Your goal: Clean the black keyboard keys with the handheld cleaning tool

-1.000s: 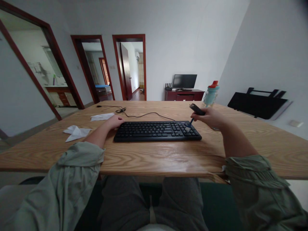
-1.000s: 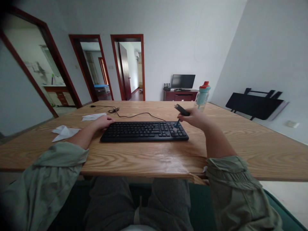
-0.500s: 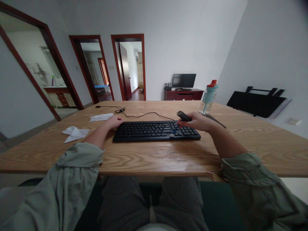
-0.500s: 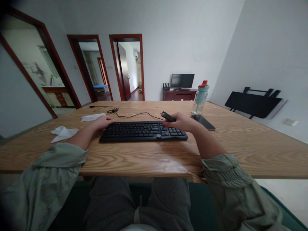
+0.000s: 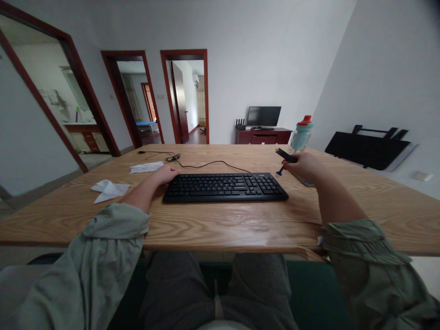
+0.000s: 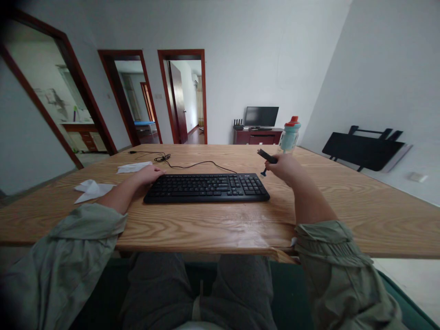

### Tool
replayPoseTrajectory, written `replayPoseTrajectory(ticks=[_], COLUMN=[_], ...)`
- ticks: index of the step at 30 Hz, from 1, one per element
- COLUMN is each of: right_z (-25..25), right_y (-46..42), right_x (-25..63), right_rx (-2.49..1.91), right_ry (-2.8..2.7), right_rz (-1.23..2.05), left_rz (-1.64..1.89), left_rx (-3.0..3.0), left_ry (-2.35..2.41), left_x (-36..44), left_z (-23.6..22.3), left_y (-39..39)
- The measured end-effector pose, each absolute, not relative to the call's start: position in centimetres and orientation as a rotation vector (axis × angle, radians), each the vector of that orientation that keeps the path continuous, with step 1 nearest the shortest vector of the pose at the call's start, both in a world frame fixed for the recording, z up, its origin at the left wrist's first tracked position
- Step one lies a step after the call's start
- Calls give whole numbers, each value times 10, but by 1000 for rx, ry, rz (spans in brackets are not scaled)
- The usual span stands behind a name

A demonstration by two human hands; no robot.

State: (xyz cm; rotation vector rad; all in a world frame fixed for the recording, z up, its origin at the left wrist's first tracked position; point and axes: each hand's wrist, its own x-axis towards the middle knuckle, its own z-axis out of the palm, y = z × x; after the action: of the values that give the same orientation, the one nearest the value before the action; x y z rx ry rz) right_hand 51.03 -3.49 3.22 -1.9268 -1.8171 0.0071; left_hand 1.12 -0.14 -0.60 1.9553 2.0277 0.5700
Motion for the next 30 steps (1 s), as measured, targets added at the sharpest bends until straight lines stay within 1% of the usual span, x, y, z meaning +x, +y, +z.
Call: replayPoseTrajectory(ticks=[3,5,9,16,20,22,25,30], right_z=[26,19,8,2,8,14,24,36], right_y=[-17,-1,25,36,30,24,8,-31], right_x=[495,486,468,453,454,452,445,415], right_rx=[-1939,-1959,-2010,-1798,-1685,-1649,-1567,-1237], right_ry=[-1854,-1892,-2011,-2195,-2245,-2257,-2219,-2181], right_rz=[-129,-196,-233,-170,4,67,60,229], left_rz=[487,510,536,557,522,519,501,451], left_rx=[1961,1955,1958,1990,1979,1985,1997,2096], left_ry=[2098,2112,2089,2083,2133,2136,2137,2165], left_x=[16,18,18,18,20,20,18,25], left_z=[-4,-3,-2,-2,0,1,0,3], left_y=[-5,-6,-8,-6,-7,-8,-6,-3])
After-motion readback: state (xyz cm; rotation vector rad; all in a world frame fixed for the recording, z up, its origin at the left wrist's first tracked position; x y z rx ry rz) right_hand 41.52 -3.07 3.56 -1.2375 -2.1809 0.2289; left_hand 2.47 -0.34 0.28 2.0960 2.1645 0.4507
